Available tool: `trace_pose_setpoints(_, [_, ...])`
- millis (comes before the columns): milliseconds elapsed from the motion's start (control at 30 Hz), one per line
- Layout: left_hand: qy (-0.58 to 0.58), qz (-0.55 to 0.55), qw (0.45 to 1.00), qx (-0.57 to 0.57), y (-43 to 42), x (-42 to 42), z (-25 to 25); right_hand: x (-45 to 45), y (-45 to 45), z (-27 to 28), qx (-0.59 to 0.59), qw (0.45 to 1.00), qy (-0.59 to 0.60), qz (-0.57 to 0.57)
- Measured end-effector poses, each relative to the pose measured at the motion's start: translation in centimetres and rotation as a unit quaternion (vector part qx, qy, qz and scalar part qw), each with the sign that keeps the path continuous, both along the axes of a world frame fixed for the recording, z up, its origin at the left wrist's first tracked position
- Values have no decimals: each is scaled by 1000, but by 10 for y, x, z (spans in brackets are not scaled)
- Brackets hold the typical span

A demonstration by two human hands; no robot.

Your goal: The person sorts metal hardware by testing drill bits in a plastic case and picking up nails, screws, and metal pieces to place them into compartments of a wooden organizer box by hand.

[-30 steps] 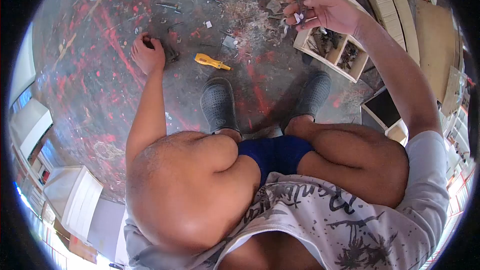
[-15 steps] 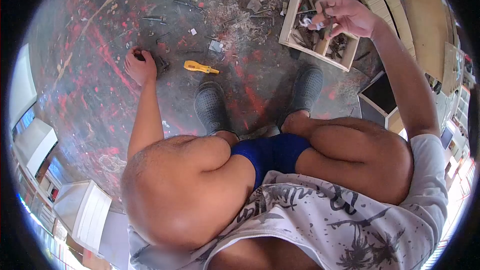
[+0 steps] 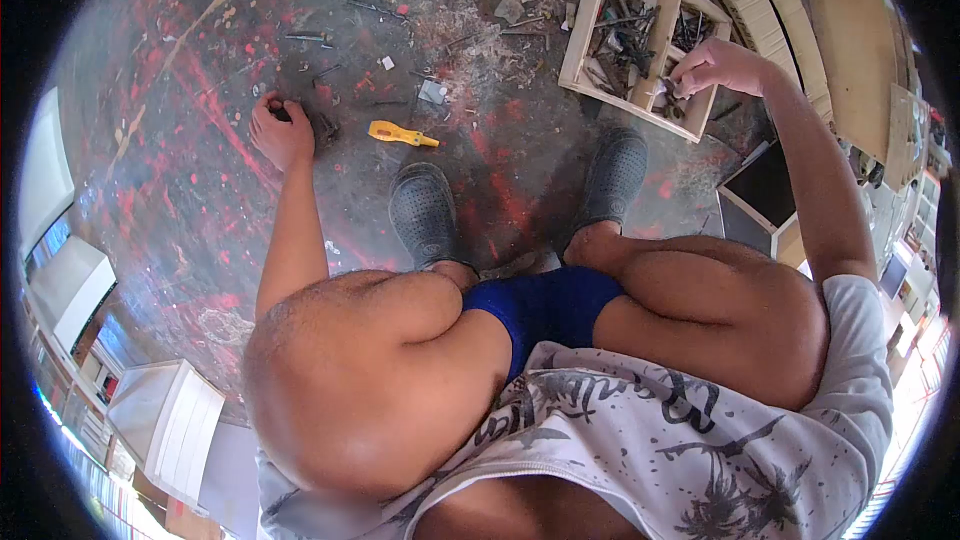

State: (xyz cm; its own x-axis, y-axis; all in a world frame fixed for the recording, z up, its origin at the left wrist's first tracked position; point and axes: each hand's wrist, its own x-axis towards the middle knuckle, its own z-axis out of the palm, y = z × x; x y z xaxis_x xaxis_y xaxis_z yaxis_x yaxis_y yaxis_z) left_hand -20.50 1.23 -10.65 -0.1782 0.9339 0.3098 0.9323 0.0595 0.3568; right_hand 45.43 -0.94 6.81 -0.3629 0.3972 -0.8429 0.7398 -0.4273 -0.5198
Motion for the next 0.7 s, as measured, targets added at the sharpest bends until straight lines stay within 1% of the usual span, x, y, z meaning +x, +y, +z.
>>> trace_pose_setpoints(100, [-11, 3, 1000, -8, -1, 0, 0, -2, 2, -2, -2, 999, -44, -26])
trace_pose_setpoints(300, [1, -1, 1000, 4, 1, -4, -3, -20, 25, 10, 4, 989, -133, 58])
trace_pose_setpoints(333, [-5, 5, 1000, 1, 1, -6, -6, -25, 29, 12, 34, 980, -159, 115])
trace_pose_setpoints(367, [-13, 9, 1000, -1, 2, -7, -9, -31, 33, 16, 49, 962, -215, 159])
trace_pose_setpoints(433, [-12, 4, 1000, -8, 1, -6, -8, -46, 41, 28, 76, 910, -322, 248])
trace_pose_setpoints(467, [-11, 3, 1000, -10, 1, -7, -7, -26, 43, 6, 74, 919, -320, 217])
trace_pose_setpoints(567, [-18, 9, 1000, -6, 1, -4, -5, -59, 60, 24, 234, 878, -303, 288])
trace_pose_setpoints(633, [-6, 8, 1000, -7, 1, -3, -3, -68, 57, 19, 327, 917, -140, 181])
trace_pose_setpoints(667, [-1, 8, 1000, -7, 1, -2, -2, -73, 54, 16, 368, 920, -56, 123])
trace_pose_setpoints(700, [1, 8, 1000, -1, 0, -1, -1, -80, 51, 12, 332, 927, -74, 157])
